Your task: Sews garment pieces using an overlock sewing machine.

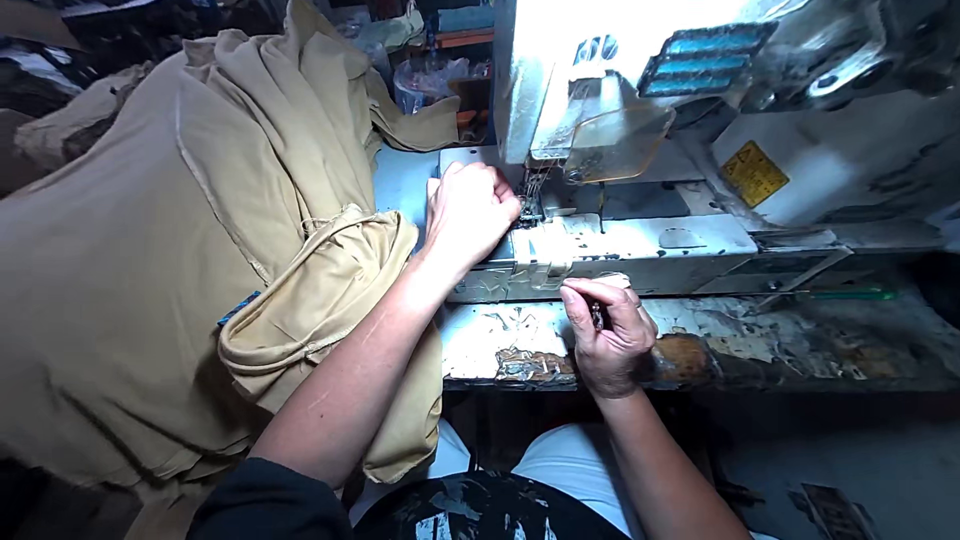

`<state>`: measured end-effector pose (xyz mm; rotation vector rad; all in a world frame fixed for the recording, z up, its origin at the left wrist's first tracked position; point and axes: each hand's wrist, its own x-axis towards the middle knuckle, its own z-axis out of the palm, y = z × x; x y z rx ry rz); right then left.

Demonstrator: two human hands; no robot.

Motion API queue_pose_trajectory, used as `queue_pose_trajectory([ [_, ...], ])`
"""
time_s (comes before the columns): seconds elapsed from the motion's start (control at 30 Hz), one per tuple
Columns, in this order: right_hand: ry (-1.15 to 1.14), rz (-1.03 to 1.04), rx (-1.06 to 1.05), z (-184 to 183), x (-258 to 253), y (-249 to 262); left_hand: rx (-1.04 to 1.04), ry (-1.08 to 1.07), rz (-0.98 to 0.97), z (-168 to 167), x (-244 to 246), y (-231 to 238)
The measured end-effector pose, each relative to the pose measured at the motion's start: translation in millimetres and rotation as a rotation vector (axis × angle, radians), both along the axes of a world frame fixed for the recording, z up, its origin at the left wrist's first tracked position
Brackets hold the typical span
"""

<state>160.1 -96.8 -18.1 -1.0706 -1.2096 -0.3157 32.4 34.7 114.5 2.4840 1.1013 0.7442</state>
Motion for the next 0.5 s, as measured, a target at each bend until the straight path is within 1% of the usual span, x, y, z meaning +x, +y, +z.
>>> queue_pose_trajectory([
  [0.1, 0.002, -0.009, -0.002, 0.5, 0.3, 0.2, 0.047, 0.062, 0.003, -0.7, 1.6, 0.4],
  [0.2, 0.014, -0.003, 0.006, 0.4, 0.3, 0.7, 0.090, 0.142, 0.117, 5.6, -14.5, 11.1],
  [0.27, 0.022, 0.009, 0.005, 0.3, 0.6, 1.0, 0.062, 0.152, 0.167, 9.0, -26.9, 19.9],
  [0.33, 0.018, 0.018, -0.004, 1.5, 1.4, 2.0, 0.053, 0.007, 0.091, 7.4, -30.2, 18.7],
  [0.4, 0.015, 0.018, -0.020, 1.8, 1.1, 1.5, 0.064, -0.103, -0.013, 3.6, -21.8, 9.4],
  [0.43, 0.018, 0.019, -0.019, 1.8, 1.0, 1.5, 0.056, -0.102, -0.028, 1.9, -15.9, 5.2],
  [0.5, 0.026, 0.015, -0.007, 1.9, 1.3, 2.0, 0.041, -0.037, 0.002, 1.3, -6.1, -0.1],
])
